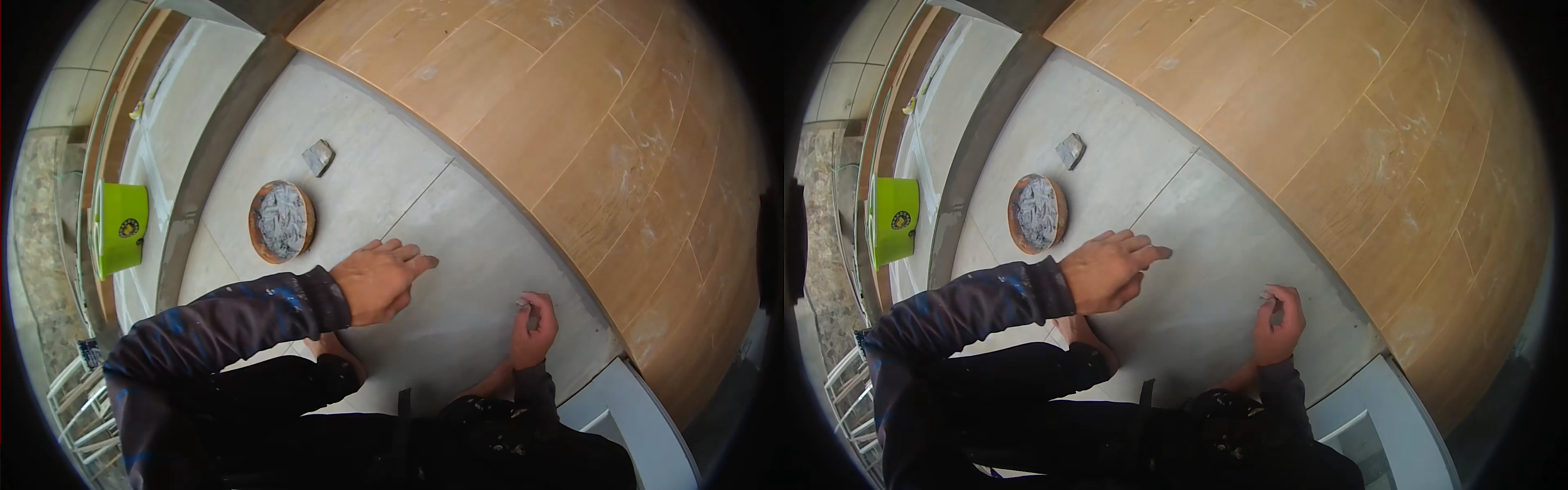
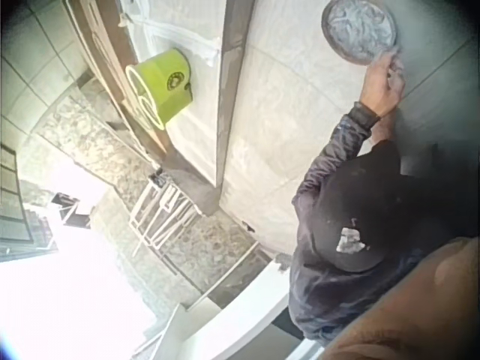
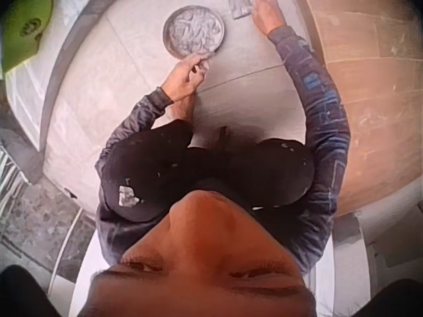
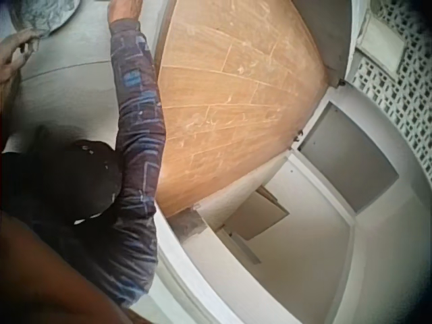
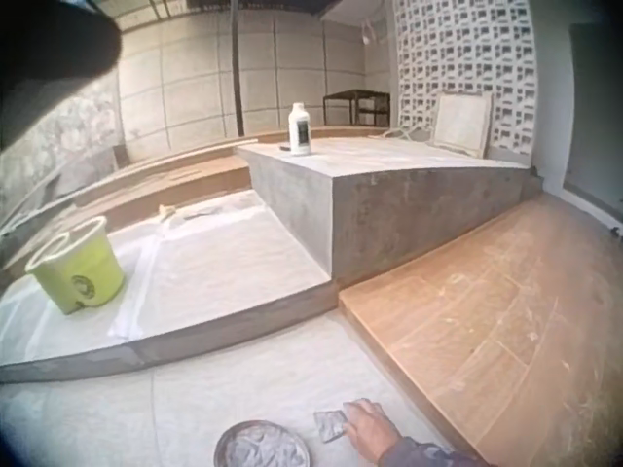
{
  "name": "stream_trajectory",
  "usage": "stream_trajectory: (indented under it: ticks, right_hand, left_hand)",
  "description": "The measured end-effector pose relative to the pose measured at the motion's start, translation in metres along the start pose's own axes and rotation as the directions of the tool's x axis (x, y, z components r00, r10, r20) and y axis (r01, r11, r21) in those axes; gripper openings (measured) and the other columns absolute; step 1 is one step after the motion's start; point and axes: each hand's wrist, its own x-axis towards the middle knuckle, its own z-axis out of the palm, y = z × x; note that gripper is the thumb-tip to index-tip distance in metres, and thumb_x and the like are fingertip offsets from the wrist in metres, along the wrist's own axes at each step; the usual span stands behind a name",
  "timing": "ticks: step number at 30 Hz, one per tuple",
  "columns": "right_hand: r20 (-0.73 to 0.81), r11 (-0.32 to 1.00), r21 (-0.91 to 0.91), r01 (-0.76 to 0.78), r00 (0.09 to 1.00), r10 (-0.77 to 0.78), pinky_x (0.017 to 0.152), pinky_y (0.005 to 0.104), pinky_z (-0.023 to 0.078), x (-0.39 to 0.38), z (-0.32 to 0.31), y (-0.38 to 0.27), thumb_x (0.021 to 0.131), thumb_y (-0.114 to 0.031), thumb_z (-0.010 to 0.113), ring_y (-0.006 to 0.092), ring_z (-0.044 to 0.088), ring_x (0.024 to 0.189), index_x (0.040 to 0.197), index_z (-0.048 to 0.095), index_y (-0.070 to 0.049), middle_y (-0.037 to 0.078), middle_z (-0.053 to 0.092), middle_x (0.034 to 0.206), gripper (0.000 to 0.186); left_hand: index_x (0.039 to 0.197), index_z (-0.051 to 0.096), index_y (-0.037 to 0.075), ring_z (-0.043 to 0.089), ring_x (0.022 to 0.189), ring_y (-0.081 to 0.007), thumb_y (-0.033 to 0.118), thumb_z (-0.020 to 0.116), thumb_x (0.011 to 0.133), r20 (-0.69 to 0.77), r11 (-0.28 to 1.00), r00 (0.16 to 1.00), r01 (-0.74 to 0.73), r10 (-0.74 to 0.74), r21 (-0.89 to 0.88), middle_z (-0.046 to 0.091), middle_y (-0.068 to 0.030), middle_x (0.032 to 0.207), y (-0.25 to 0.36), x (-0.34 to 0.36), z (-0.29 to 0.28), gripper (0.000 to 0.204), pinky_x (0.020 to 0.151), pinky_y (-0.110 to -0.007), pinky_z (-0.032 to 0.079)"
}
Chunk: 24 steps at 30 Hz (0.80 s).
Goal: The person applies grout along tile edges by hand, then holds a bowl of grout and presses grout into the floor tile joints using a small applicator.
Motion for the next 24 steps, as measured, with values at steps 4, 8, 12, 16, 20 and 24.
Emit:
stream_trajectory:
  ticks: [4, 8, 12, 16, 20, 24]
  right_hand:
    - [0.379, 1.000, 0.011, -0.007, 0.926, 0.002, 0.072, 0.0321, 0.054, 0.061, 0.110, -0.101, 0.090, 0.002, 0.064, 0.0217, 0.068, 0.081, 0.108, 0.067, 0.000, 0.012, 0.071, 0.096, 0.018]
    - [0.686, 0.986, -0.012, 0.165, 0.719, -0.111, 0.071, 0.0354, 0.058, 0.088, 0.253, -0.187, 0.091, -0.003, 0.069, 0.0260, 0.072, 0.080, 0.108, 0.068, 0.001, 0.015, 0.073, 0.095, 0.018]
    - [0.754, 0.938, -0.023, 0.346, 0.622, -0.211, 0.078, 0.0398, 0.058, 0.098, 0.417, -0.236, 0.091, -0.006, 0.071, 0.0307, 0.072, 0.086, 0.111, 0.067, 0.001, 0.016, 0.072, 0.100, 0.022]
    - [0.708, 0.683, -0.132, 0.719, 0.550, -0.442, 0.100, 0.0461, 0.050, 0.106, 0.582, -0.274, 0.090, -0.007, 0.072, 0.0375, 0.061, 0.114, 0.127, 0.062, 0.000, 0.018, 0.062, 0.124, 0.040]
    - [0.829, 0.657, -0.212, 0.723, 0.489, -0.271, 0.106, 0.0466, 0.047, 0.098, 0.686, -0.284, 0.090, -0.007, 0.072, 0.0397, 0.054, 0.123, 0.137, 0.059, -0.002, 0.019, 0.057, 0.132, 0.049]
    - [0.883, 0.697, -0.310, 0.646, 0.468, -0.041, 0.104, 0.0457, 0.049, 0.075, 0.739, -0.296, 0.086, -0.009, 0.080, 0.0388, 0.057, 0.117, 0.138, 0.060, -0.002, 0.021, 0.059, 0.129, 0.057]
  left_hand:
    - [0.137, 0.057, 0.003, 0.066, 0.100, -0.0345, 0.001, 0.059, 0.088, -0.110, 0.935, 0.930, 0.339, -0.350, -0.102, 0.066, -0.0145, 0.103, -0.087, -0.185, -0.099, 0.049, 0.093, -0.045, 0.053]
    - [0.143, 0.053, 0.001, 0.065, 0.094, -0.0212, 0.001, 0.059, 0.092, -0.214, 0.799, 0.820, 0.400, -0.531, -0.449, 0.068, -0.0090, 0.102, -0.162, -0.307, -0.106, 0.051, 0.083, -0.035, 0.052]
    - [0.144, 0.053, 0.003, 0.064, 0.097, -0.0191, 0.000, 0.058, 0.092, -0.423, 0.759, 0.732, 0.194, -0.534, -0.622, 0.066, -0.0069, 0.105, -0.232, -0.370, -0.040, 0.053, 0.082, -0.033, 0.051]
    - [0.145, 0.053, 0.002, 0.062, 0.098, -0.0186, -0.001, 0.057, 0.090, -0.466, 0.717, 0.712, 0.076, -0.525, -0.693, 0.064, -0.0066, 0.107, -0.292, -0.420, -0.001, 0.055, 0.083, -0.032, 0.050]
    - [0.145, 0.052, 0.002, 0.062, 0.098, -0.0194, -0.001, 0.057, 0.090, -0.461, 0.650, 0.712, -0.009, -0.529, -0.760, 0.063, -0.0080, 0.107, -0.343, -0.454, 0.017, 0.056, 0.084, -0.033, 0.050]
    - [0.146, 0.051, 0.000, 0.061, 0.097, -0.0173, -0.002, 0.055, 0.091, -0.573, 0.594, 0.617, -0.203, -0.540, -0.778, 0.063, -0.0082, 0.107, -0.394, -0.498, 0.008, 0.055, 0.085, -0.031, 0.050]
